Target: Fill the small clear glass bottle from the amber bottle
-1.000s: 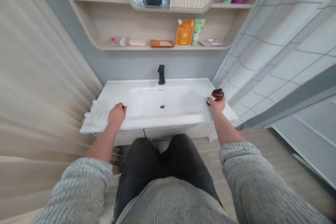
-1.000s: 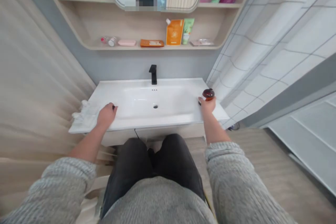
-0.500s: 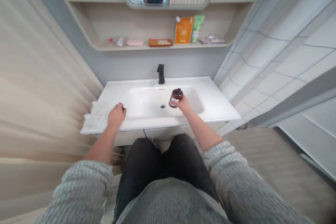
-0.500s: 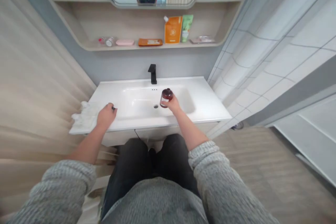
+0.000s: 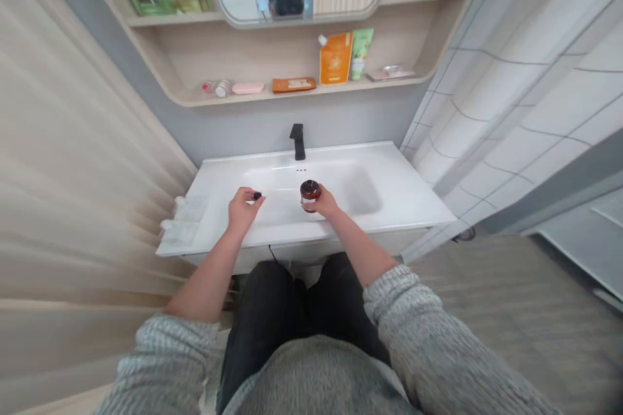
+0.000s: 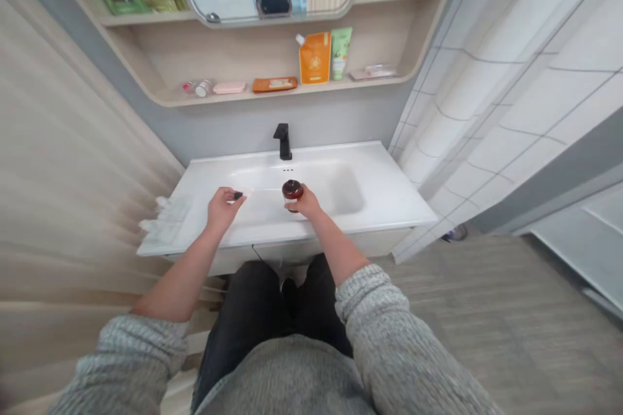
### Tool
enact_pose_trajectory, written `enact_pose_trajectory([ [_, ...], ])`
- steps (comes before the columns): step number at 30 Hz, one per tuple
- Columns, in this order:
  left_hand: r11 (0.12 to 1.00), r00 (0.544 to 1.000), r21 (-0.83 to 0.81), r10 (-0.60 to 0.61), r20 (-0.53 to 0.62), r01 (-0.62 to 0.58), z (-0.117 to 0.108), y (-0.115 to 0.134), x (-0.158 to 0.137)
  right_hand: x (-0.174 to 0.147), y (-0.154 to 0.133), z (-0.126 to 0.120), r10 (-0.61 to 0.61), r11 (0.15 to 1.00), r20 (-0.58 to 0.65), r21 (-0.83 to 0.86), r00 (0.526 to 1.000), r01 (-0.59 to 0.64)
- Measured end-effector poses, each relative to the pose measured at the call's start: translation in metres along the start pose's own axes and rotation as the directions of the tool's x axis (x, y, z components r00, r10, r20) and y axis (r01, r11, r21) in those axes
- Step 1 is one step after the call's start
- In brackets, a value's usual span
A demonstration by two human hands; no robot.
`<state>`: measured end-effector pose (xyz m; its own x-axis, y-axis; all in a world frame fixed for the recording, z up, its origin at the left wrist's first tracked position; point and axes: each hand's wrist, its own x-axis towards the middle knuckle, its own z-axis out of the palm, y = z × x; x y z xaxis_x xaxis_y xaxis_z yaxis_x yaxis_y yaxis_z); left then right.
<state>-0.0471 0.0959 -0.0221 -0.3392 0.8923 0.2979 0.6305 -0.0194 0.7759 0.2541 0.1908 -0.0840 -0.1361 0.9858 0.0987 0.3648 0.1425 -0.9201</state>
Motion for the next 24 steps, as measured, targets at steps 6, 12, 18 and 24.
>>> enact_pose_trajectory([
  [6,0.842,0.97,-0.535,0.183,0.162,-0.07,0.087,0.078,0.013,-0.003,0.001,-0.001,-0.025,0.999,0.036,-0.04,0.999,0.027],
  [12,0.857,0.956,-0.511,0.202,0.212,-0.068,0.123,0.1,0.011,-0.006,0.001,0.0,-0.061,0.997,0.074,-0.035,0.995,0.063],
  [18,0.938,0.943,-0.321,0.216,0.251,-0.129,0.12,0.095,0.008,-0.008,-0.003,-0.002,-0.08,0.995,0.071,-0.058,0.994,0.084],
  [24,0.916,0.88,0.042,0.371,0.298,-0.4,0.094,0.11,0.022,-0.009,-0.006,-0.002,-0.063,0.992,0.069,-0.105,0.996,0.07],
])
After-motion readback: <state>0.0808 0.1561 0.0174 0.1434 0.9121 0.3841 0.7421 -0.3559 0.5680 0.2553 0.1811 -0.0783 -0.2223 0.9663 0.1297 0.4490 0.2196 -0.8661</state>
